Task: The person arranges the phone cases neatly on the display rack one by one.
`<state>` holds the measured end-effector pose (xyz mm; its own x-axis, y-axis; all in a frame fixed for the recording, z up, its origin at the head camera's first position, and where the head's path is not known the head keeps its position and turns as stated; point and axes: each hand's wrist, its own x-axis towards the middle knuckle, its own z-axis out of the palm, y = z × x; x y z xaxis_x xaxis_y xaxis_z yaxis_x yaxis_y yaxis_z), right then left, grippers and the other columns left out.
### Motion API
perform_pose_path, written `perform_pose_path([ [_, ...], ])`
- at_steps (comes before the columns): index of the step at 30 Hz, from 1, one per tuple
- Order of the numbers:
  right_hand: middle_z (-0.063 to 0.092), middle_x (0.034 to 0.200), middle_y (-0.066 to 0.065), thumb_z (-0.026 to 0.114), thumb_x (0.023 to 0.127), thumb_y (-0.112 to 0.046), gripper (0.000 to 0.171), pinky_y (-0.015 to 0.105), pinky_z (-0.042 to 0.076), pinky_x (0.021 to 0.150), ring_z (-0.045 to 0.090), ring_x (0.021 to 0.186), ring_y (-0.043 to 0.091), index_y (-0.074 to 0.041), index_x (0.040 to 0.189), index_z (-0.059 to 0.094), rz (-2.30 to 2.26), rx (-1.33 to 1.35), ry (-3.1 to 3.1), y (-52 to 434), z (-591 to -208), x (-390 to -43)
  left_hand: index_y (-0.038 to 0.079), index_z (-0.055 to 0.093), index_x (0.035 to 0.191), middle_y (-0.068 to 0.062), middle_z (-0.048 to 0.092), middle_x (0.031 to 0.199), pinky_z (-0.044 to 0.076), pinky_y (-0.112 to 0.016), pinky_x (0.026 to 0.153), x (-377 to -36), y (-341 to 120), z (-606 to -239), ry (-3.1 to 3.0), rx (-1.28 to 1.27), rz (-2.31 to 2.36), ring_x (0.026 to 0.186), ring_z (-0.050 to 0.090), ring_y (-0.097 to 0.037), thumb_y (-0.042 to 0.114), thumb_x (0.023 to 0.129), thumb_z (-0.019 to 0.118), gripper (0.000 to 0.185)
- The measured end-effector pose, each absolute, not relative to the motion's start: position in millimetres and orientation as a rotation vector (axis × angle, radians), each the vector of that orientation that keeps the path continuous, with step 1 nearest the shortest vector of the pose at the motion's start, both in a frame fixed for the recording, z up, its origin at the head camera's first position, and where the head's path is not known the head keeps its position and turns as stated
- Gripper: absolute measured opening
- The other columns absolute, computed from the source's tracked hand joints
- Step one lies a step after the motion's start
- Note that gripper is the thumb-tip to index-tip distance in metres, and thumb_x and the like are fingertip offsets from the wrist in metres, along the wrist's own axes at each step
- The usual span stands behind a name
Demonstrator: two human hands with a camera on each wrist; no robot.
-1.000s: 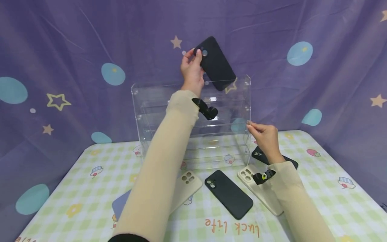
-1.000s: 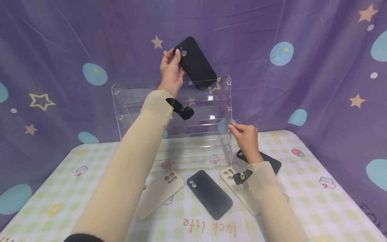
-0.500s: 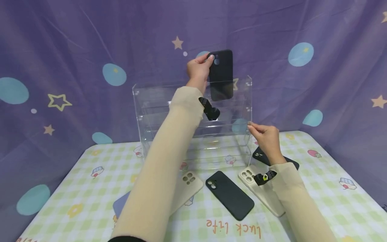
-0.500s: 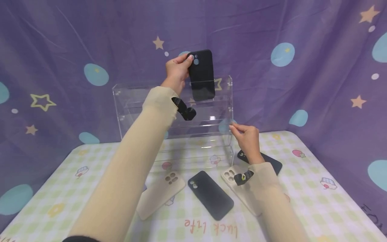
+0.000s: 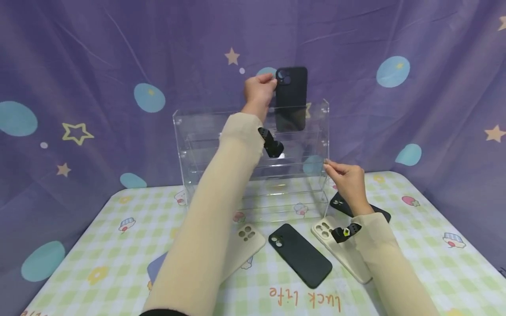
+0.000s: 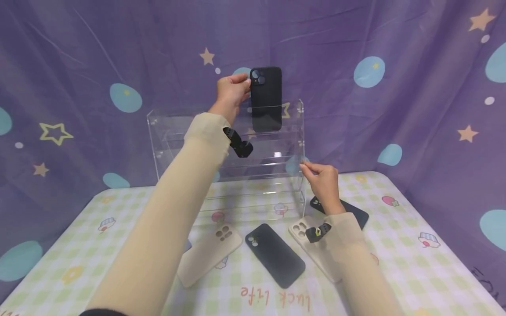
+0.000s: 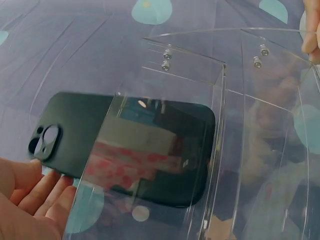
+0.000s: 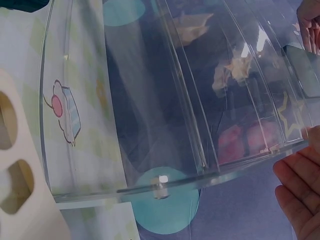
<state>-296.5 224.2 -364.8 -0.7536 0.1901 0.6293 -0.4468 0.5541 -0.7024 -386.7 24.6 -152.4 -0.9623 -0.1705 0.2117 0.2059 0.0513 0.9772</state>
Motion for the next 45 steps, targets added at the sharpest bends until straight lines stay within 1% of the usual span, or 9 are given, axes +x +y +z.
perform_pose_path([
  [5,0.07,0.098,0.016,0.071,0.085,-0.019,0.024,0.006,0.038,0.049,0.052,0.071,-0.025,-0.003,0.103,0.072,1.202,0.204,-2.103,224,-364,-298,0.002,0.061,0.124,-0.009,0.064,0.124,0.052,-0.022,0.086,-385,15,-155,-1.949,-0.134,-2.141,0.11,0.062,-0.015,0.004,0.09,0.061,0.034],
  [10,0.07,0.098,0.017,0.071,0.085,-0.016,0.023,0.007,0.036,0.046,0.051,0.067,-0.024,-0.002,0.103,0.072,1.186,0.193,-2.11,226,-363,-299,0.001,0.06,0.125,-0.01,0.063,0.125,0.051,-0.027,0.092,-376,-3,-156,-1.851,-0.217,-2.233,0.111,0.061,-0.016,0.002,0.089,0.062,0.036],
  [17,0.07,0.101,0.016,0.07,0.086,-0.017,0.024,0.008,0.037,0.047,0.051,0.071,-0.026,-0.002,0.104,0.071,1.189,0.171,-2.126,233,-363,-299,-0.001,0.057,0.127,-0.013,0.062,0.126,0.047,-0.034,0.099,-351,-36,-163,-1.836,-0.337,-2.311,0.115,0.06,-0.021,0.0,0.088,0.062,0.039],
  [20,0.07,0.101,0.015,0.07,0.086,-0.018,0.024,0.006,0.038,0.05,0.051,0.073,-0.027,-0.001,0.105,0.071,1.187,0.171,-2.123,236,-363,-299,-0.001,0.057,0.128,-0.015,0.061,0.127,0.048,-0.033,0.098,-338,-52,-174,-1.889,-0.394,-2.285,0.116,0.059,-0.023,0.001,0.088,0.063,0.04],
  [27,0.07,0.098,0.017,0.071,0.085,-0.015,0.023,0.005,0.039,0.052,0.051,0.072,-0.026,-0.001,0.103,0.071,1.192,0.159,-2.113,240,-363,-300,0.0,0.054,0.13,-0.015,0.058,0.129,0.05,-0.028,0.094,-306,-95,-217,-2.053,-0.49,-2.169,0.115,0.06,-0.018,0.002,0.09,0.062,0.041],
  [29,0.07,0.097,0.017,0.072,0.084,-0.015,0.023,0.004,0.038,0.051,0.05,0.071,-0.026,-0.001,0.102,0.071,1.187,0.151,-2.113,240,-363,-300,0.0,0.052,0.132,-0.012,0.059,0.128,0.049,-0.026,0.095,-297,-108,-233,-2.112,-0.533,-2.127,0.115,0.06,-0.016,0.003,0.091,0.061,0.043],
  [34,0.07,0.097,0.017,0.072,0.084,-0.017,0.024,0.003,0.039,0.053,0.05,0.072,-0.026,-0.001,0.102,0.072,1.187,0.149,-2.114,242,-363,-298,0.0,0.049,0.135,0.003,0.065,0.121,0.048,-0.02,0.094,-275,-138,-278,-2.235,-0.538,-2.094,0.111,0.061,-0.006,0.007,0.091,0.062,0.046],
  [40,0.07,0.098,0.017,0.072,0.085,-0.017,0.023,0.004,0.039,0.052,0.051,0.074,-0.026,-0.001,0.102,0.072,1.203,0.174,-2.11,242,-363,-299,0.002,0.047,0.137,0.006,0.063,0.125,0.047,-0.017,0.094,-252,-171,-324,-2.431,-0.484,-2.046,0.109,0.059,0.002,0.018,0.091,0.063,0.051],
  [45,0.07,0.098,0.016,0.072,0.084,-0.016,0.024,0.004,0.04,0.054,0.051,0.074,-0.026,-0.001,0.102,0.072,1.188,0.166,-2.109,243,-365,-301,-0.002,0.048,0.135,0.014,0.064,0.119,0.047,-0.017,0.092,-239,-196,-353,-2.499,-0.484,-1.994,0.109,0.058,0.003,0.021,0.092,0.062,0.051],
])
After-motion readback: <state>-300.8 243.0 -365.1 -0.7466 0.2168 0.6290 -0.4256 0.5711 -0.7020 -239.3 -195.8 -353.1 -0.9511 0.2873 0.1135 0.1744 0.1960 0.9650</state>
